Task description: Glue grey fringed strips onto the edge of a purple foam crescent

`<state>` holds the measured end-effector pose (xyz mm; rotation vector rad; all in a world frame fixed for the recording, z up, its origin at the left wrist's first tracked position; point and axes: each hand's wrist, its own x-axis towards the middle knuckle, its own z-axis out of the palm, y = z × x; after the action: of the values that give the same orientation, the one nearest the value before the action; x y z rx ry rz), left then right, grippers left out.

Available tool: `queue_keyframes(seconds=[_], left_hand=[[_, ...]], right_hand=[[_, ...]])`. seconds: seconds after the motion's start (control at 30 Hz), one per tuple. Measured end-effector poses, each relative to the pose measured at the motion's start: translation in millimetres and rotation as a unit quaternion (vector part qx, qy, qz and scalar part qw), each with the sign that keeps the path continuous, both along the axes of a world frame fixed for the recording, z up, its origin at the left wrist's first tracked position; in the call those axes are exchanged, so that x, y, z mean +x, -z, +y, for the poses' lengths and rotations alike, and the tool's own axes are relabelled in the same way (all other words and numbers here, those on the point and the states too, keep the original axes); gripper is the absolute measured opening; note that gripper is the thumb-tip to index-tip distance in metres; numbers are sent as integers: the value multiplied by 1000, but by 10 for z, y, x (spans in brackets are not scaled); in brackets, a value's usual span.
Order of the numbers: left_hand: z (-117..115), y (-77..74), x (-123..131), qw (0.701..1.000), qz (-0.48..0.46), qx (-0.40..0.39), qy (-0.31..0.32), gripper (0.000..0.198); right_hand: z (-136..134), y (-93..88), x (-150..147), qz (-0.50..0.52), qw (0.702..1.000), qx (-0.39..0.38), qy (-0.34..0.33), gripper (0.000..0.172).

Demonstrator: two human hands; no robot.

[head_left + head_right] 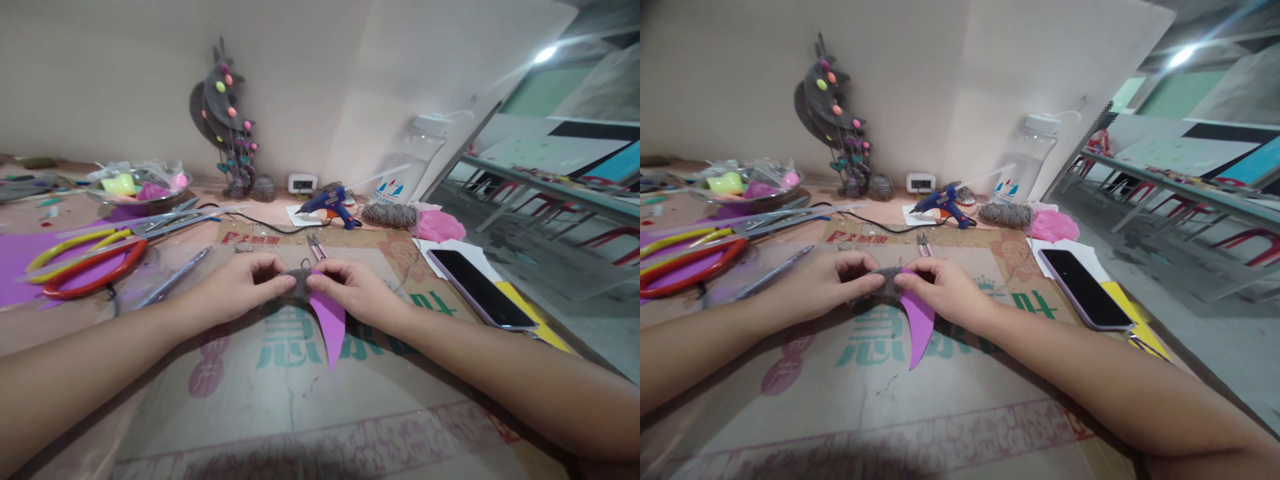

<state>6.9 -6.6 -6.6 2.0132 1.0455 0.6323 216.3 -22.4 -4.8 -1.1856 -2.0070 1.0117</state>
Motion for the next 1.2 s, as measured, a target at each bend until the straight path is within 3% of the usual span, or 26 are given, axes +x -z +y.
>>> queue_keyframes(seconds=[0.13,0.33,0.53,0.7,0.83,1.2], left_hand=[[7,2,3,999,-26,-31,-13,20],[14,3,-1,997,-43,-55,-24,20],[11,6,-6,998,-48,-45,-11,20],[14,15,-5,995,-67,-66,-15,22],[28,28,-10,993,-75,-84,-34,25],[60,100,-45,994,-86,-55,-37,29]], right_hand=[[-17,18,27,28,999,-19,14,43],[-11,26,39,21,998,-29,42,48],[10,-11,19,53,997,-20,54,39],[69,14,36,195,973,-89,88,42],[137,64,86,272,952,-83,114,27],[136,45,110,227,968,-41,100,27]])
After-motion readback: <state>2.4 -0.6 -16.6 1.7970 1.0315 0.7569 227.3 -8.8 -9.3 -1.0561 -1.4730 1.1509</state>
